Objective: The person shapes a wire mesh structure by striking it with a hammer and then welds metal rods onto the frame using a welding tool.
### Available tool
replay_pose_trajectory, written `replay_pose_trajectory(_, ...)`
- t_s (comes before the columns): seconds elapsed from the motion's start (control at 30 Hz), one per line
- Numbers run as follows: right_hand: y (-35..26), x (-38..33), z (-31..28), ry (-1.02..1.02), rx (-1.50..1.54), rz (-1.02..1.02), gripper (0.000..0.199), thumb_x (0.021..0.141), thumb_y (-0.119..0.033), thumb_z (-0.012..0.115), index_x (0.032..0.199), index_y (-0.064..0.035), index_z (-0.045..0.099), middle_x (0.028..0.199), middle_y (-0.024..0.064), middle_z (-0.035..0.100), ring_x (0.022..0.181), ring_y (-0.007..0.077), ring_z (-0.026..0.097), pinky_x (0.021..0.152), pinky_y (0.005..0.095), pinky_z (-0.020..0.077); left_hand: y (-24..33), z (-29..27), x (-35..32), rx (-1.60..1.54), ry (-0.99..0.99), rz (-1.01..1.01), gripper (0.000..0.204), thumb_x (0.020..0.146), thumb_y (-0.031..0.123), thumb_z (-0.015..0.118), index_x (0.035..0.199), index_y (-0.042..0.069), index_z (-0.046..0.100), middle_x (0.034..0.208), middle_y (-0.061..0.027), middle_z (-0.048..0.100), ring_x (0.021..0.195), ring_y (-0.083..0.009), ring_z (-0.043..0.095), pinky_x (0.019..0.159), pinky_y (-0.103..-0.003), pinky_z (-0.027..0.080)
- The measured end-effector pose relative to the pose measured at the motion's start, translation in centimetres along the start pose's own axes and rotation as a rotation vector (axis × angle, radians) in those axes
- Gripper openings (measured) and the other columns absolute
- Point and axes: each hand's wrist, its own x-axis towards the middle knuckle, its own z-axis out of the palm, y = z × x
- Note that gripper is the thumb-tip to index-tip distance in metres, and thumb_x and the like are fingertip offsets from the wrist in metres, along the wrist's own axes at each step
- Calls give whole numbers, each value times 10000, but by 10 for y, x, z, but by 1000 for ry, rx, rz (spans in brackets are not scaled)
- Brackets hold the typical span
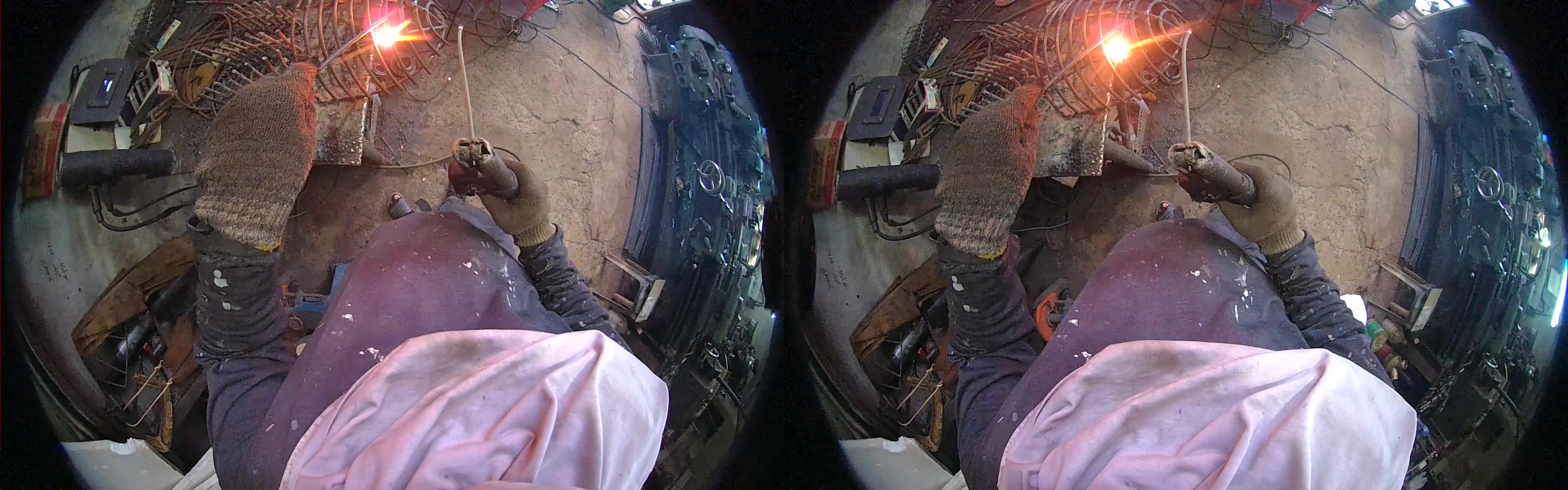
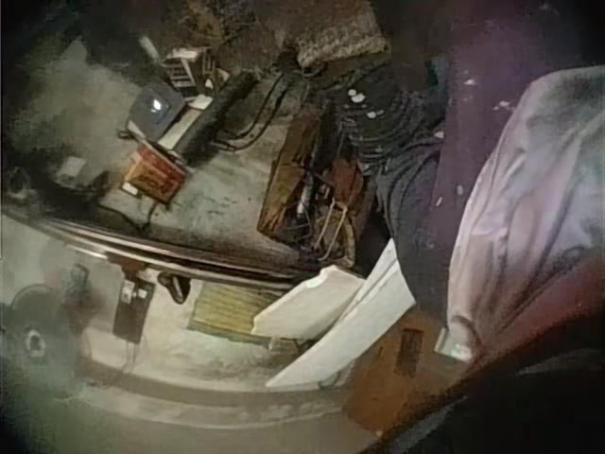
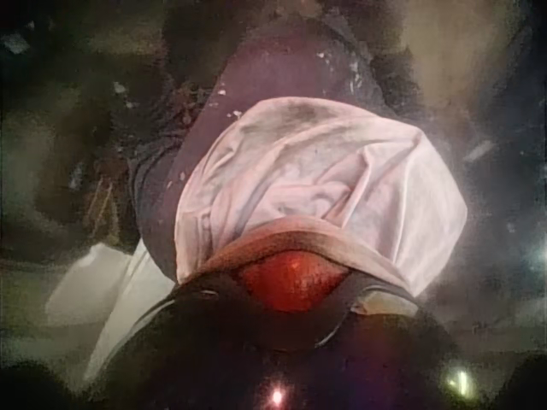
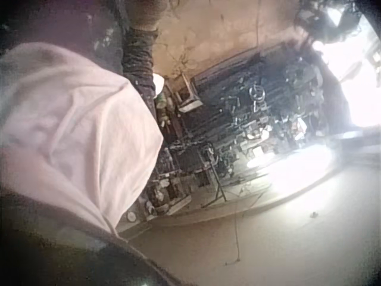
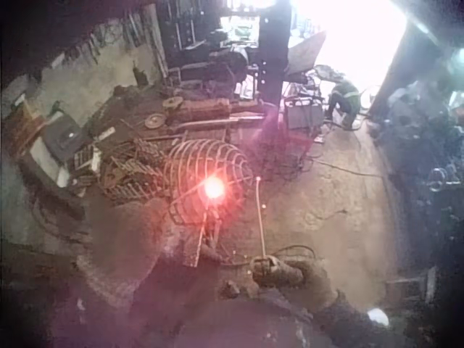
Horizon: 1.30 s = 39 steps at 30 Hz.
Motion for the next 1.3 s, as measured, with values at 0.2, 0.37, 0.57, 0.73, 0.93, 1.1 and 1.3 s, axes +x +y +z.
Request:
replay_pose_trajectory(0.2, 0, 2, -3, 19, -20, -18, 446, 711, -158, 870, 1114, -73, 697, 996, 163, 746, 917, 378, 731, 825, 444, 571, -2, 2, 1, -13, 58, 23, 231, 965, 173, 613, 1174, 79, 646, 977, -159, 691, 950, -370, 689, 822, -491, 569)
replay_pose_trajectory(0.37, 5, 1, -7, 29, 7, -51, 465, 706, -164, 878, 1124, -74, 696, 984, 161, 747, 898, 371, 731, 815, 442, 573, 3, -4, 2, 0, -19, -32, 241, 958, 158, 611, 1184, 80, 647, 965, -171, 689, 949, -377, 688, 816, -493, 568)
replay_pose_trajectory(0.57, 21, 10, -15, -27, 5, -46, 530, 686, -193, 894, 1162, -69, 696, 960, 170, 749, 866, 364, 731, 784, 439, 572, 5, -12, 7, 12, -16, -62, 246, 962, 163, 604, 1191, 93, 659, 952, -178, 696, 912, -390, 695, 774, -489, 574)
replay_pose_trajectory(0.73, 39, 35, -32, -85, -4, -53, 540, 673, -215, 897, 1155, -73, 700, 920, 171, 746, 844, 372, 728, 736, 438, 565, 11, -23, 16, 50, -140, -185, 218, 976, 187, 600, 1165, 108, 674, 941, -179, 704, 892, -395, 700, 756, -504, 566)
replay_pose_trajectory(0.93, 64, 59, -41, -100, 38, -90, 535, 669, -217, 895, 1147, -76, 701, 895, 164, 742, 819, 369, 728, 733, 436, 566, 20, -52, 18, 104, -221, -259, 248, 985, 206, 610, 1206, 114, 676, 914, -178, 694, 893, -399, 696, 757, -510, 554)
replay_pose_trajectory(1.1, 74, 71, -45, -104, 0, -88, 540, 675, -230, 895, 1156, -83, 699, 913, 160, 744, 845, 365, 730, 744, 436, 573, 18, -79, 3, 100, -251, -341, 314, 994, 206, 617, 1298, 144, 668, 989, -186, 715, 940, -398, 698, 795, -507, 555)
replay_pose_trajectory(1.3, 87, 78, -42, -131, 15, -151, 542, 689, -242, 898, 1168, -87, 696, 938, 161, 749, 863, 361, 733, 755, 433, 578, 32, -84, 17, 147, -264, -331, 333, 1000, 218, 621, 1320, 148, 677, 1075, -196, 726, 996, -392, 702, 839, -490, 559)
